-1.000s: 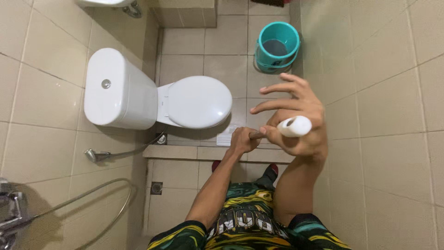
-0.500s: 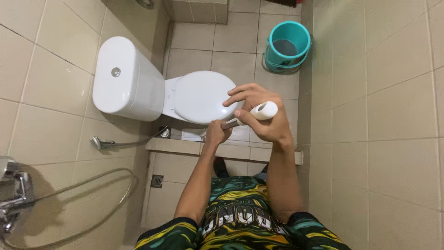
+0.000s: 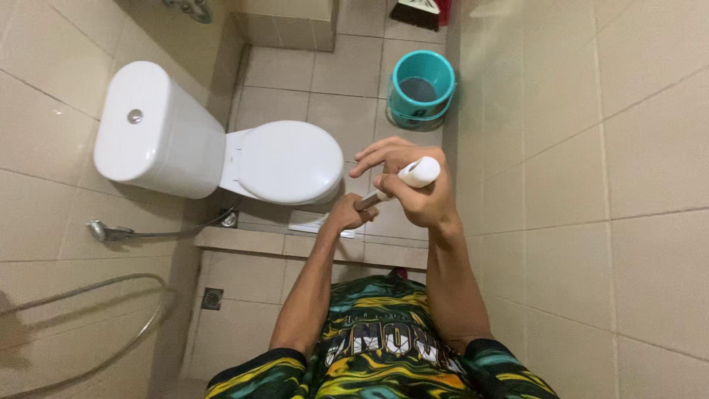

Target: The person mopping the floor in a bathroom using a flat mop and a bucket of water, repeatedly dipping the mop and squeezing it by hand before wiping the floor tiles.

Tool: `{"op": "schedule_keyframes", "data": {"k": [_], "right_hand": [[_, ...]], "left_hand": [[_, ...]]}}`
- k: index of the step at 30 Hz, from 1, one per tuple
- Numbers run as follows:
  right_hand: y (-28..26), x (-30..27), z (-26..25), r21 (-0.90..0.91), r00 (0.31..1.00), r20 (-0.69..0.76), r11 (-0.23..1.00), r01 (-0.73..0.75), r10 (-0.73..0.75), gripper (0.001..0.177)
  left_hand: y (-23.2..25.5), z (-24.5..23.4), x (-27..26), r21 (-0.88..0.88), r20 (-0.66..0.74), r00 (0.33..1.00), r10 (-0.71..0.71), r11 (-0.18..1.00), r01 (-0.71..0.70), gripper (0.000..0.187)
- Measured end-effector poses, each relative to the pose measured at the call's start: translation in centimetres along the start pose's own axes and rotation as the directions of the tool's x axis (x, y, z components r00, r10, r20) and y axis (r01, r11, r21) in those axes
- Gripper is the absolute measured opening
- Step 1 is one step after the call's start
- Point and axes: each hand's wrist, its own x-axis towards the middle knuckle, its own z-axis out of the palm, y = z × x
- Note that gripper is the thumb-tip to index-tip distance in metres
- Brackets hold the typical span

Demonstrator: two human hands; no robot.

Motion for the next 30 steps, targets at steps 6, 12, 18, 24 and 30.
{"op": "schedule_keyframes", "data": {"k": [6, 12, 18, 24, 30], "right_hand": [[-1.2, -2.0, -6.8, -0.026, 0.997, -0.059, 0.999, 0.043, -0.045, 0.006], [-2.0, -3.5, -10.2, -0.070, 0.998, -0.015, 0.996, 0.058, -0.059, 0.008], [-3.7, -4.7, -12.0, -0.142, 0.984, -0.070, 0.978, 0.155, -0.166, 0.007], [-4.5, -5.7, -11.8, -0.274, 0.971, -0.072, 0.941, 0.201, -0.228, 0.007], [-3.2, -6.1, -11.0, -0.362, 0.978, -0.070, 0.919, 0.158, -0.196, 0.005]], "left_hand": [[7.0, 6.8, 2.8, -0.117, 0.084, 0.992, 0.097, 0.989, -0.086, 0.034], [11.5, 10.9, 3.7, -0.222, 0.058, 0.973, 0.222, 0.953, -0.204, 0.032], [14.4, 10.4, 3.1, 0.064, 0.008, 1.000, -0.022, 0.998, 0.021, 0.033], [12.9, 11.3, 6.9, 0.113, -0.065, 0.988, 0.141, 0.985, -0.133, 0.025], [10.0, 11.3, 12.8, 0.020, -0.076, 0.952, 0.295, 0.955, -0.295, 0.029]]}}
